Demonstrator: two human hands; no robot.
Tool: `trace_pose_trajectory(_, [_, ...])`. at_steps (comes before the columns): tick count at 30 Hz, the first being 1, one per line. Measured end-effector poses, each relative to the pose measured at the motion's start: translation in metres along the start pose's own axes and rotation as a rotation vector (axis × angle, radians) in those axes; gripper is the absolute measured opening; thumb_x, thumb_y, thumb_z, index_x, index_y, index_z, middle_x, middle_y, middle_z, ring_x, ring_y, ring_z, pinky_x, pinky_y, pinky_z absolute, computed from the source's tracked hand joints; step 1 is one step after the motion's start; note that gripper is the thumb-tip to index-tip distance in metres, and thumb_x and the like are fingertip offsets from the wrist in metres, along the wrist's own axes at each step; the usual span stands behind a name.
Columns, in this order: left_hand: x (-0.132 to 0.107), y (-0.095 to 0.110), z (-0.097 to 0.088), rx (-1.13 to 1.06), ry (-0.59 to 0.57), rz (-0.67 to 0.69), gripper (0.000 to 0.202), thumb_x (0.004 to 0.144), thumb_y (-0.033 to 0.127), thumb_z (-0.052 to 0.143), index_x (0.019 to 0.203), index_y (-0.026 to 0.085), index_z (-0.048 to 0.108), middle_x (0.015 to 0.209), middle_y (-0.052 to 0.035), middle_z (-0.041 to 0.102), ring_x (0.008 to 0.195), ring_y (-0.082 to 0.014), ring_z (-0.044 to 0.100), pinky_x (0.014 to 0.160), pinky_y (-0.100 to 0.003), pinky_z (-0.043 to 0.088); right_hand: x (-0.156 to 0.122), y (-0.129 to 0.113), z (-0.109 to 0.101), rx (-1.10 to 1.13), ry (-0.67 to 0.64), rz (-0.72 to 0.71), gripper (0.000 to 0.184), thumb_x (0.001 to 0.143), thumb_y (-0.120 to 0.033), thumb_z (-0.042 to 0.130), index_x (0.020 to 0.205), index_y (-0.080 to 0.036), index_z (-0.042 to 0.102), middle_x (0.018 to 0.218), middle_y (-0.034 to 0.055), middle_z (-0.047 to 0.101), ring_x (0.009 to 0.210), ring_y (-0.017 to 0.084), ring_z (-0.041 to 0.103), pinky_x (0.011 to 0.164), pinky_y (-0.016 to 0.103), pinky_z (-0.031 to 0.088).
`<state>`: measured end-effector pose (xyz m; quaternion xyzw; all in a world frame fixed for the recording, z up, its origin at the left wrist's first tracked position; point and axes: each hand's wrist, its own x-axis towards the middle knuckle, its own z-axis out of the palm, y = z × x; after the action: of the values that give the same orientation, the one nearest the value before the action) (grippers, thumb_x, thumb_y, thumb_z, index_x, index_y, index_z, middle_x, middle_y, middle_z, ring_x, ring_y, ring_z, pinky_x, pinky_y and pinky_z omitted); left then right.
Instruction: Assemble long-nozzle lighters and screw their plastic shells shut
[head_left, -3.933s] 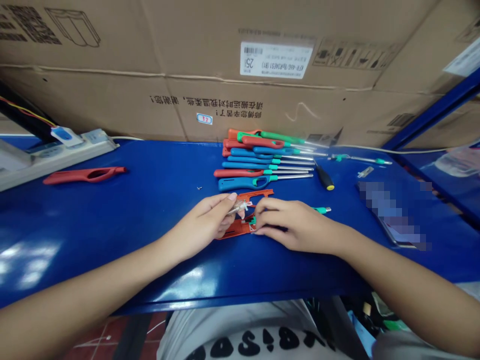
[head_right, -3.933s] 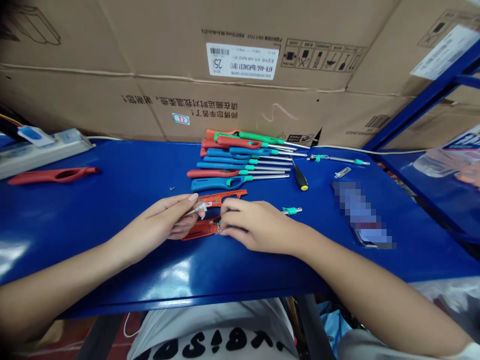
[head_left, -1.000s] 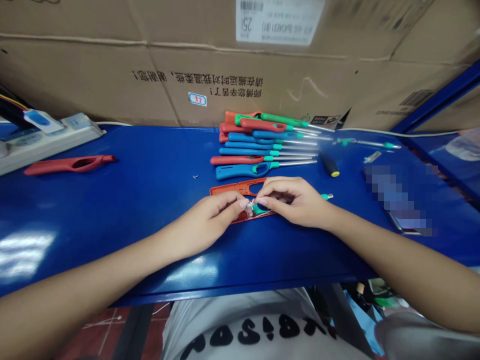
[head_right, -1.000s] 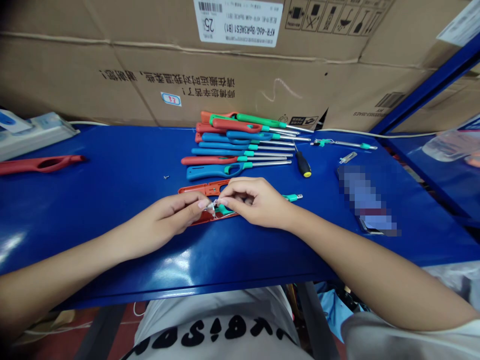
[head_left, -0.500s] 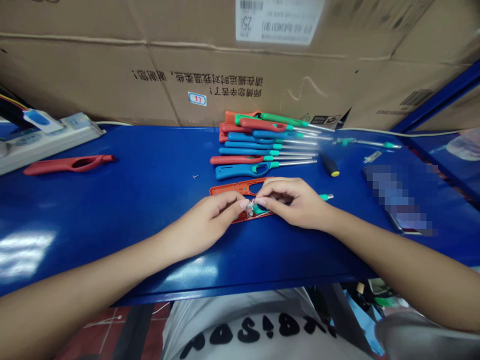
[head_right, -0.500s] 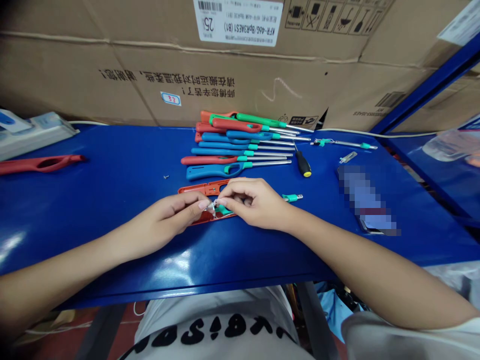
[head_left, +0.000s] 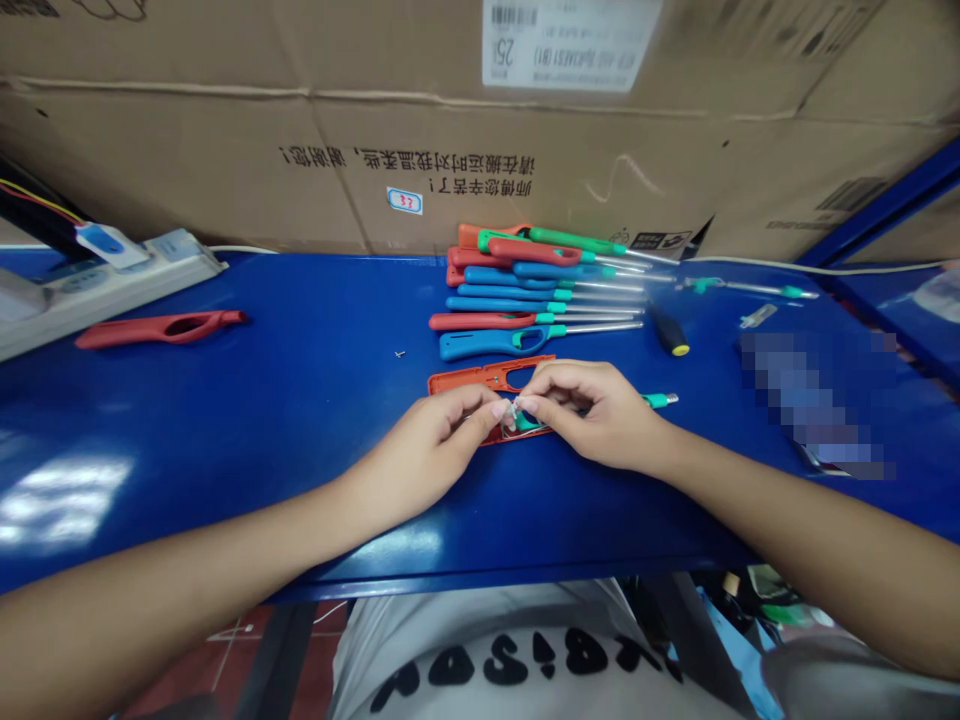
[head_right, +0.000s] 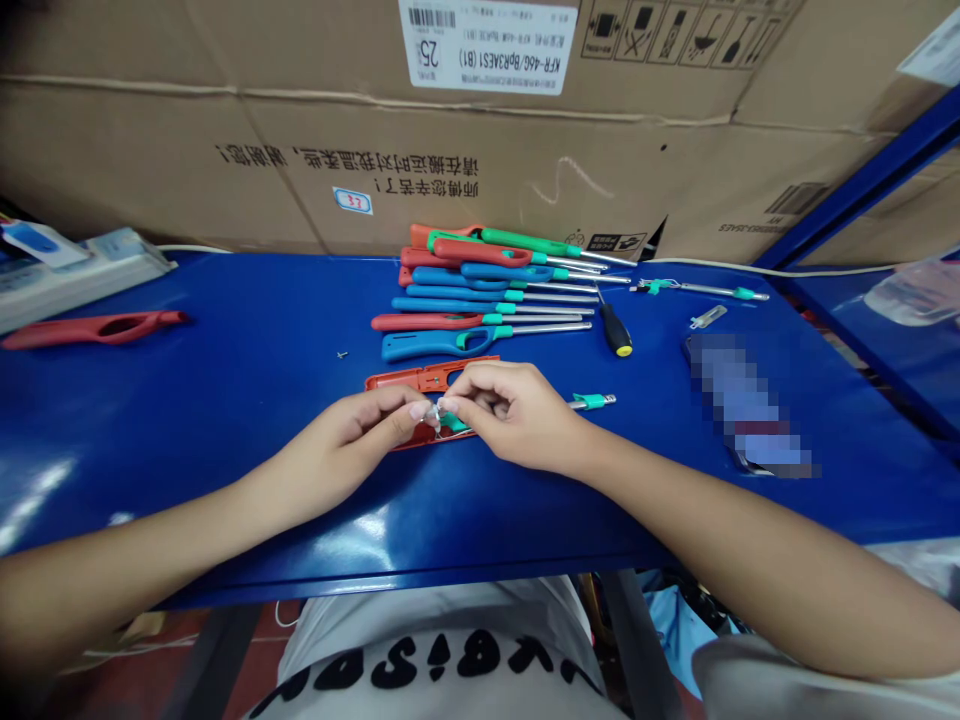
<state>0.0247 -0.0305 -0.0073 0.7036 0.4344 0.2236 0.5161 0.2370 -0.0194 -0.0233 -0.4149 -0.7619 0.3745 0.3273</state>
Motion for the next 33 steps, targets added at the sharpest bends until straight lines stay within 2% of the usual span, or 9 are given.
trace_pose_trajectory(7, [0.0004,-0.0028,0.0017,0.020,0.025,0.021,0.030,0.099,0.038,0.046,0.081,0.017,0.057,0.073,0.0029,0.049,0.071,-0.0144,0.046,0.068,-0.026,0.037,-0.0007,-0.0004,0.0039,0.004,0.020,-0.010,0.020,0.091,-0.029,0.061,0.077,-0.015,0.067,0.067,0.0001,0.060,0.051,0.007,0.044,0.046,0.019,0.035])
trace_pose_trajectory(12, [0.0005,-0.0037,-0.0007,-0.025,0.022,0.022,0.030,0.099,0.040,0.047,0.086,0.016,0.061,0.076,0.0025,0.051,0.072,-0.0136,0.046,0.067,-0.026,0.037,0.0025,-0.0018,0.0000,0.119,-0.018,0.090,0.022,0.090,-0.034,0.062,0.081,-0.015,0.068,0.071,0.0019,0.064,0.056,0.009,0.052,0.051,0.021,0.041])
trace_pose_trajectory(16, [-0.0002,-0.0024,-0.0031,-0.039,0.002,-0.006,0.034,0.099,0.043,0.047,0.090,0.015,0.064,0.074,0.0028,0.049,0.068,-0.0129,0.043,0.063,-0.025,0.035,0.0045,-0.0011,-0.0031,0.215,-0.054,0.166,0.023,0.087,-0.039,0.065,0.081,-0.016,0.067,0.066,0.0000,0.061,0.053,0.008,0.049,0.049,0.021,0.038])
trace_pose_trajectory(21, [0.0007,-0.0013,-0.0018,-0.063,-0.001,0.008,0.031,0.099,0.040,0.050,0.085,0.015,0.063,0.075,0.0023,0.052,0.069,-0.0128,0.044,0.064,-0.024,0.035,0.0039,-0.0007,-0.0011,0.199,-0.060,0.159,0.024,0.087,-0.039,0.064,0.080,-0.016,0.067,0.075,0.0040,0.067,0.060,0.011,0.057,0.055,0.023,0.045])
trace_pose_trajectory(27, [0.0016,-0.0011,0.0010,-0.073,0.021,0.051,0.030,0.098,0.035,0.050,0.080,0.016,0.062,0.070,0.0036,0.047,0.065,-0.0117,0.041,0.062,-0.023,0.033,0.0027,-0.0017,0.0028,0.108,-0.021,0.111,0.024,0.088,-0.036,0.064,0.077,-0.015,0.067,0.067,0.0014,0.063,0.052,0.008,0.050,0.048,0.020,0.038])
trace_pose_trajectory(30, [0.0010,-0.0002,-0.0002,-0.088,0.018,0.033,0.031,0.098,0.037,0.050,0.079,0.016,0.060,0.068,0.0046,0.043,0.062,-0.0106,0.038,0.059,-0.023,0.032,0.0025,-0.0020,0.0028,0.165,-0.002,0.123,0.027,0.088,-0.040,0.065,0.078,-0.015,0.067,0.068,0.0017,0.064,0.052,0.008,0.051,0.048,0.020,0.040])
trace_pose_trajectory(33, [0.0004,-0.0001,-0.0021,-0.107,0.008,0.004,0.033,0.099,0.041,0.050,0.078,0.016,0.057,0.065,0.0059,0.039,0.059,-0.0097,0.034,0.056,-0.023,0.029,0.0024,-0.0028,0.0019,0.234,0.015,0.149,0.034,0.091,-0.046,0.062,0.076,-0.015,0.066,0.066,0.0003,0.062,0.046,0.006,0.047,0.042,0.020,0.036])
